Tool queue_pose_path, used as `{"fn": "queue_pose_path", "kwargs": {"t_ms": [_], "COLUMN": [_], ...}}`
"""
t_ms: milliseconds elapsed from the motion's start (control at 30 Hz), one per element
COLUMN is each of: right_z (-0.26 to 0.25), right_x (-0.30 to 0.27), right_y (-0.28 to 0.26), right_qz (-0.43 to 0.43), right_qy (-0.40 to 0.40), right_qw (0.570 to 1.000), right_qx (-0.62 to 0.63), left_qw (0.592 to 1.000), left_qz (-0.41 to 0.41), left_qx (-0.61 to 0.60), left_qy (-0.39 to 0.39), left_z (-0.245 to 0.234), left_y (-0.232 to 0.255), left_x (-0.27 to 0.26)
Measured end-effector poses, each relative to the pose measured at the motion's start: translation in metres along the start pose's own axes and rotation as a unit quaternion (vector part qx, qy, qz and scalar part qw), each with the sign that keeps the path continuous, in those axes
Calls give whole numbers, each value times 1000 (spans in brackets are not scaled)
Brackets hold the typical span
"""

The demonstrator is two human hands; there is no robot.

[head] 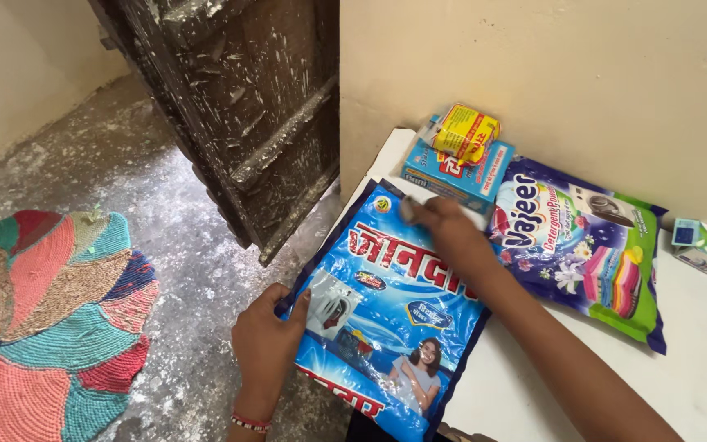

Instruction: The person wipes the surface of a blue detergent packet with a cloth, turning it over to clean both sides. They then fold the packet and place it on a white table. Finally, they pick up a yellow cylindrical tin, wipe its lid with the cloth, and open it.

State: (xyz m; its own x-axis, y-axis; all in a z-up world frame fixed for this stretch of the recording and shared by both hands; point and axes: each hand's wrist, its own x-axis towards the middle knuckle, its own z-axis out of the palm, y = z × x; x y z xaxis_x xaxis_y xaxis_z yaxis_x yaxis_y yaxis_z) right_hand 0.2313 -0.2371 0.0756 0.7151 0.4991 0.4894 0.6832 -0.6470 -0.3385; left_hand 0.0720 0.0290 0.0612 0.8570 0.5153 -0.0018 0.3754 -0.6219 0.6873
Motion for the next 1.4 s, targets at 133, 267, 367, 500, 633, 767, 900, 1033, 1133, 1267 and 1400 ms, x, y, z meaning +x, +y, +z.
{"fn": "queue_pose_path", "kwargs": {"t_ms": [133,267,367,500,633,767,900,1033,1133,1267,1400], "right_z": [-26,-16,12,5,-34,-60,-73,-75,-80,-76,-48], "right_x": [-2,-6,5,0,-1,-29,-55,-75,-83,-83,-87], "right_y": [9,24,38,36,17,-18,-37,-41,-46,-60,-90], "right_qz": [123,104,-28,35,116,127,184,240,235,190,70], "right_qy": [12,56,-72,52,78,93,80,32,20,38,-1], "right_qw": [990,991,995,996,990,987,977,963,966,978,989], "right_qx": [-62,-63,-62,-64,-29,36,78,119,104,81,130], "left_qw": [1000,1000,1000,1000,999,996,968,971,997,985,935], "left_qz": [-6,-13,-4,19,-10,12,18,0,14,71,260], "left_qx": [-4,-20,-16,-15,-30,-62,-224,-225,-55,121,78], "left_qy": [6,-7,-3,18,26,60,111,79,58,104,227], "left_z": [2,3,1,2,4,9,17,14,-3,-22,-13], "left_y": [0,1,1,-5,-10,-17,-32,-34,-26,-4,17], "left_x": [2,0,1,0,-4,-6,-14,-16,-19,-16,-6]}}
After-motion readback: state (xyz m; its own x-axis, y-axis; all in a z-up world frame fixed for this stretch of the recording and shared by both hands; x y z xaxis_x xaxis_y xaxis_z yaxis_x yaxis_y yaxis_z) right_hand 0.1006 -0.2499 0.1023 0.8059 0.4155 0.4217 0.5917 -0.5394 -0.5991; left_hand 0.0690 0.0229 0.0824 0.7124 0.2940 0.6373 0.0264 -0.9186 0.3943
